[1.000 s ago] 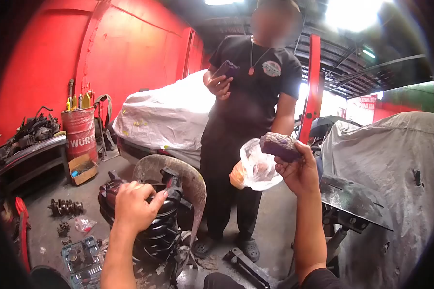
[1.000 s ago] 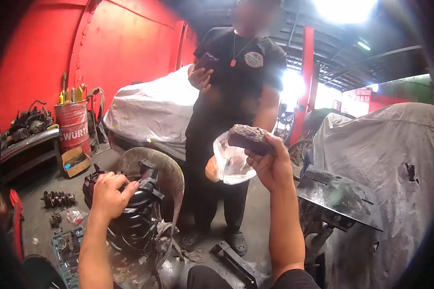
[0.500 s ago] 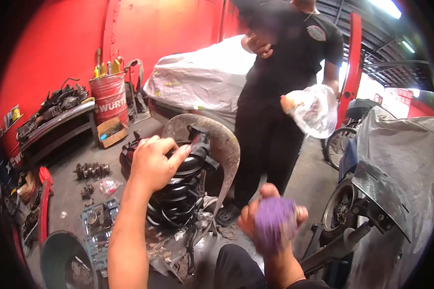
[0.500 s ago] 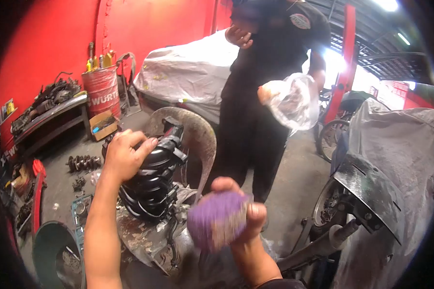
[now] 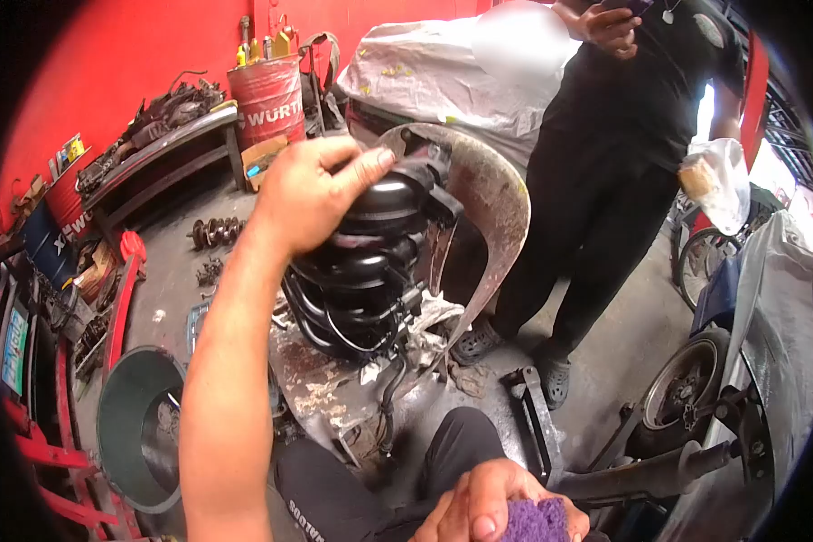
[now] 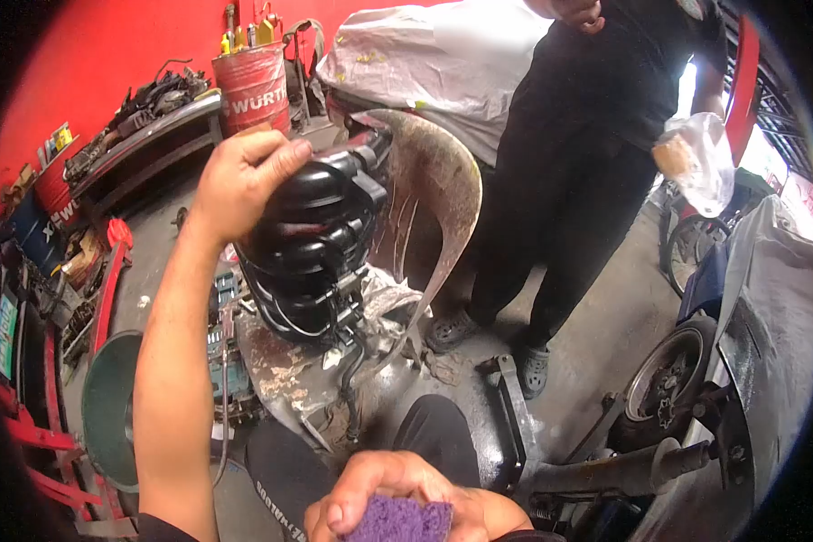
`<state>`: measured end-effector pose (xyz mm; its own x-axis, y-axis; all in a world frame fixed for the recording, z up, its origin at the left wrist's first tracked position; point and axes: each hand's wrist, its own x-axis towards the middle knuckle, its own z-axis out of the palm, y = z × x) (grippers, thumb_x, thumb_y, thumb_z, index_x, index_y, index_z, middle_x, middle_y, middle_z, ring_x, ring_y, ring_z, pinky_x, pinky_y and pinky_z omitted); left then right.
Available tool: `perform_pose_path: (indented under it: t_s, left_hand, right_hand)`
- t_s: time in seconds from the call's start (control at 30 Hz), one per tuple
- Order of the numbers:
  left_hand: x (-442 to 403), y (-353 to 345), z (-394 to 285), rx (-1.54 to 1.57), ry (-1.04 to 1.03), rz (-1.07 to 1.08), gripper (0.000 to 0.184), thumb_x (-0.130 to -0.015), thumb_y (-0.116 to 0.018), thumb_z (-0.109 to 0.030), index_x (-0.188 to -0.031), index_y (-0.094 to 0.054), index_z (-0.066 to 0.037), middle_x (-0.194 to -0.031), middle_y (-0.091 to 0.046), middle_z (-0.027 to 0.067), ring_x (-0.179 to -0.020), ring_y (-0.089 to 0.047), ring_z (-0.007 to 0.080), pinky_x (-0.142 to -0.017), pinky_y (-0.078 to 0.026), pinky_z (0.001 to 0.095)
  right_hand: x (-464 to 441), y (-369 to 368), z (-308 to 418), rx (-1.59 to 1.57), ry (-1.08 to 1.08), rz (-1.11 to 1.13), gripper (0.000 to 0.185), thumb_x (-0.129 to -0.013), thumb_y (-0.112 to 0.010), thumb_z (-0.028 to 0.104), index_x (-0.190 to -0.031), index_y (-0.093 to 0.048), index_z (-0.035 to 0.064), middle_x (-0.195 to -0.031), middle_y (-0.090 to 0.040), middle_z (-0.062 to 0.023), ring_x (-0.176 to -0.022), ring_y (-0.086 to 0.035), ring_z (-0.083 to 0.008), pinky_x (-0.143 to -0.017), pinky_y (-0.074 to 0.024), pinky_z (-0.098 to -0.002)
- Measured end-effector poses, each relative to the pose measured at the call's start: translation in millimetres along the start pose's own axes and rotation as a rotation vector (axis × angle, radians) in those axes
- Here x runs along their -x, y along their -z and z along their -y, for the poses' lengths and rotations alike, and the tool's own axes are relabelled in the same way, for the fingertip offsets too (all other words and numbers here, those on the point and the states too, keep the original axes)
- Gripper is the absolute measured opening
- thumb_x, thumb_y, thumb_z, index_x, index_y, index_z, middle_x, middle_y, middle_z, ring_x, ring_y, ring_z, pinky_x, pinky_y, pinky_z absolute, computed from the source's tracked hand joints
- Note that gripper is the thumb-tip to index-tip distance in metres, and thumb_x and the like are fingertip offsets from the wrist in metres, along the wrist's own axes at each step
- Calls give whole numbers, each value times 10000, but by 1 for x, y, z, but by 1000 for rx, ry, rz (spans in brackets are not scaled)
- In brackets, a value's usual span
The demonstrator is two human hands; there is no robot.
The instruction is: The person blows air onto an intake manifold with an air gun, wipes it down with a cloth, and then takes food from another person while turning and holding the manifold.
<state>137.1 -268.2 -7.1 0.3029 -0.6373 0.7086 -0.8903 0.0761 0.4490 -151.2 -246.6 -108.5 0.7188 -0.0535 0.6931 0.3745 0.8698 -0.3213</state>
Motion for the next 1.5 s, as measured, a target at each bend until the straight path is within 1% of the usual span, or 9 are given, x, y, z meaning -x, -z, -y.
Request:
perform_pose_path:
  t_s: [0.13,0.2,0.47,0.6,0.7,0.9,1.0,1.2,1.5]
  left_hand:
    - [-1,1,7,75,75,24,400,-963,-640,-348,-756,-597,-9,-661,-491,-36,-675,-436,66,-614,-390,281]
    - [-5,2,12,54,51,10,367,-945,-656,-357,-823,-671,-12,-681,-578,21,-672,-508,90,-638,-429,285]
    - [-9,7,18,101,66,16,366,-933,-675,-359,-859,-706,-2,-684,-622,13,-665,-519,73,-631,-438,281]
    - [-9,5,22,129,59,-9,350,-933,-681,-346,-854,-707,-6,-682,-611,-16,-665,-509,63,-632,-435,266]
    - [-6,7,20,118,67,-2,340,-941,-670,-331,-866,-707,-2,-705,-621,-28,-682,-516,63,-645,-439,264]
    - [-14,11,33,74,24,24,330,-964,-610,-293,-976,-715,19,-811,-666,11,-784,-558,86,-724,-443,274]
    - [-11,2,19,140,38,-48,327,-968,-604,-265,-762,-572,-12,-736,-473,-35,-733,-439,66,-677,-362,245]
    - [-9,1,20,174,96,3,377,-985,-608,-316,-719,-540,-57,-704,-423,-72,-681,-361,50,-610,-296,251]
    - [-12,3,26,132,94,0,375,-984,-613,-331,-730,-550,-63,-715,-428,-76,-690,-370,48,-617,-302,243]
  right_hand:
    - [5,8,3,-42,22,23,699,-734,-787,356,-1238,-452,4,-948,-658,-348,-777,-656,-368,-700,-450,-408]
    - [11,17,-1,-81,57,40,706,-734,-785,361,-1239,-447,3,-945,-654,-356,-792,-659,-373,-699,-447,-409]
    - [49,70,2,-220,33,-222,776,-727,-724,370,-1323,-411,-16,-1157,-578,-376,-1086,-624,-453,-937,-506,-539]
    - [102,91,7,36,-134,-698,648,-784,-682,392,-1285,-467,42,-1057,-639,-283,-898,-649,-391,-780,-534,-459]
    - [145,115,-8,106,-119,-982,579,-807,-688,314,-1282,-512,33,-1070,-654,-225,-922,-671,-363,-834,-554,-430]
    - [151,123,24,162,232,-1097,520,-856,-632,386,-1269,-591,72,-1204,-654,-97,-1041,-622,-285,-866,-495,-401]
    - [123,119,61,226,395,-912,596,-847,-628,408,-1347,-549,94,-1215,-649,-90,-999,-624,-267,-896,-475,-407]
    - [94,115,93,284,431,-583,690,-814,-676,265,-1405,-418,20,-1232,-615,-192,-1125,-621,-295,-989,-495,-430]
    - [87,107,98,1520,586,-592,800,-680,-810,16,-1382,-428,-6,-1231,-624,-215,-1134,-623,-283,-983,-484,-381]
